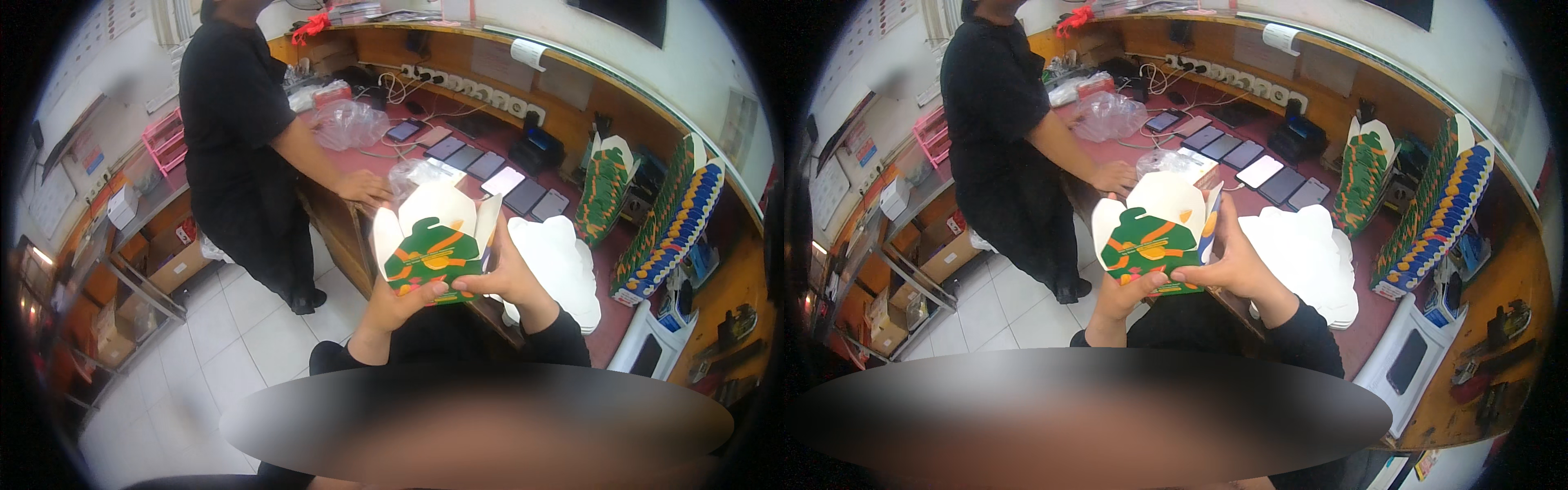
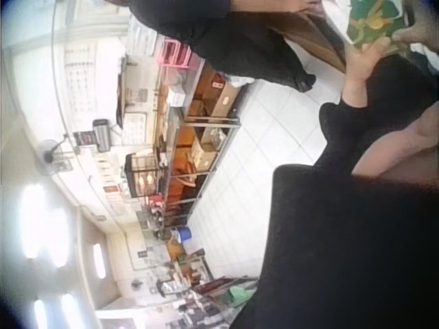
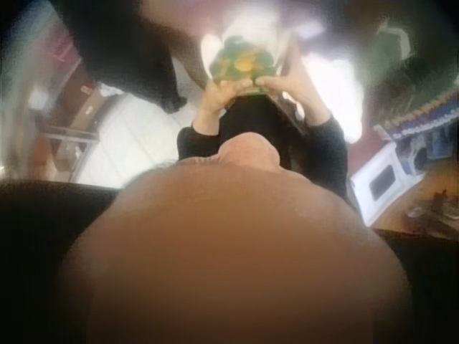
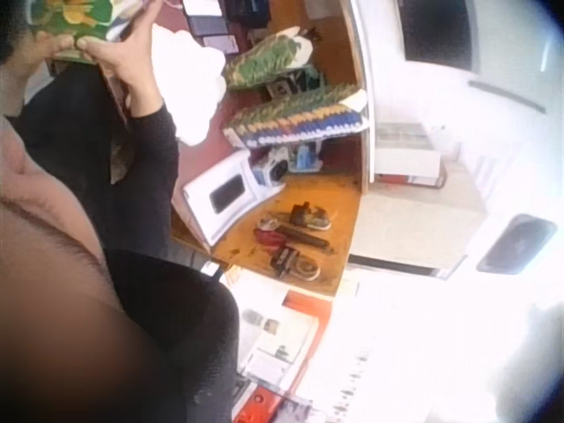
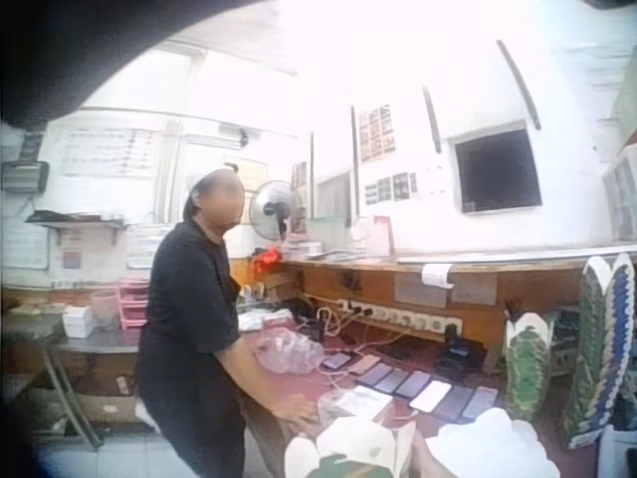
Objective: The person folds flat white paper cutouts into small decorative boxes, tucks flaps to form the shape, and places the finished boxes on the counter. They repeat this process with multiple units, handling each piece by hand.
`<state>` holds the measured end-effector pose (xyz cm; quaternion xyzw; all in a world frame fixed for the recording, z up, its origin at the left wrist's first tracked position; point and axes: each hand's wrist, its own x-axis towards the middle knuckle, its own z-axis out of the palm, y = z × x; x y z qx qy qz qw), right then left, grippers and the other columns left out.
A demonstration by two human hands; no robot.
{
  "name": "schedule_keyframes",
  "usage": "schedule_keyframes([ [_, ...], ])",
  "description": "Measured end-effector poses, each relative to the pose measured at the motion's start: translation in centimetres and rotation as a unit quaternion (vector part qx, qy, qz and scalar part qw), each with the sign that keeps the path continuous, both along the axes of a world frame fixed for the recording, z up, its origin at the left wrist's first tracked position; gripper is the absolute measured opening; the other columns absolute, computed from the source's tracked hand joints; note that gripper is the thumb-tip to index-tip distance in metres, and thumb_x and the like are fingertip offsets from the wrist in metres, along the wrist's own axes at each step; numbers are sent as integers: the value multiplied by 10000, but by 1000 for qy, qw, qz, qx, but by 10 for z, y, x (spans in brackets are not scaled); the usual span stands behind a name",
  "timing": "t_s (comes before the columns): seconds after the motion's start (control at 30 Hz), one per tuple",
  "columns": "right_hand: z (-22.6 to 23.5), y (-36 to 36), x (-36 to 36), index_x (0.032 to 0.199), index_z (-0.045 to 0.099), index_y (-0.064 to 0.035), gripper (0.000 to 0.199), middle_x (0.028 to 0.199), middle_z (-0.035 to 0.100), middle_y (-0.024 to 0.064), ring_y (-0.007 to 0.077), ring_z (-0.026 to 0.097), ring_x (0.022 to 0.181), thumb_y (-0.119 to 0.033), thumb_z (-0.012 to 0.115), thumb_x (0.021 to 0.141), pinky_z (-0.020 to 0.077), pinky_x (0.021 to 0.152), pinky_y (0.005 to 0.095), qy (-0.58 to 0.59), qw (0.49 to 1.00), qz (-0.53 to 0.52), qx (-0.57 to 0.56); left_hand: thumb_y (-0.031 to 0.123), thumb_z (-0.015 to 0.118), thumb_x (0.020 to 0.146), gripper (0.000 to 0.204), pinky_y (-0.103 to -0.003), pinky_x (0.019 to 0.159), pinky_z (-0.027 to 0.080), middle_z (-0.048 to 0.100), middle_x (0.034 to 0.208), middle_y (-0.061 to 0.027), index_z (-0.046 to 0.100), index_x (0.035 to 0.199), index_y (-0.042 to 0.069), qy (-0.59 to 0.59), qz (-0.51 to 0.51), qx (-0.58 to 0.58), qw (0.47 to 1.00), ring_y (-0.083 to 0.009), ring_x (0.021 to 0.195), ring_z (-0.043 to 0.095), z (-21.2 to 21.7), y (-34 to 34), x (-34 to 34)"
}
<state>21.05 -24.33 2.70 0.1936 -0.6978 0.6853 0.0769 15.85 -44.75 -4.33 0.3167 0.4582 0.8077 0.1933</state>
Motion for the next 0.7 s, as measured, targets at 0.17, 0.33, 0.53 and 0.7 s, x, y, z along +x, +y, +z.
schedule_keyframes([
  [0.17, 9, 0, 4, 1591, 70, -94, 1273, 1544, 327, 169, 332, 344, 1457, -111, 938, 660, 294, 1193, 453, 165, 983, -45, 73, 96, 858, 800, 1262, -431, 1091, 450, 323, 1547, -212, -131, 1584, 96, 113, 78, 52, 989, -317, 1394, 453, 3, 4, -1],
  [0.33, 21, 2, 24, 1272, 631, -92, 610, 1601, 320, 199, 337, 367, 1471, -94, 891, 720, 361, 1157, 440, 183, 954, -100, 217, 240, 971, 682, 1459, -490, 1169, 337, 313, 1545, -238, -174, 1575, 92, 345, 244, 28, 906, -360, 1429, 406, -2, 3, -7],
  [0.53, 22, 9, 32, 1001, 699, -46, 246, 1328, 589, 208, 373, 622, 1191, -43, 815, 785, 490, 982, 409, 134, 945, -99, 282, 368, 999, 603, 1605, -530, 1191, 291, 120, 1647, -262, -254, 1571, 110, 415, 241, -23, 877, -392, 1525, 229, -10, -5, -13],
  [0.7, 62, 80, 20, 1019, 680, -28, 284, 1016, 652, 165, 349, 648, 953, 92, 643, 764, 517, 774, 405, 331, 779, -351, 400, 563, 860, 738, 1070, -635, 1192, 203, -77, 1695, -217, 334, 1594, 194, 552, 360, -214, 721, -477, 1550, 100, -22, -36, -16],
])
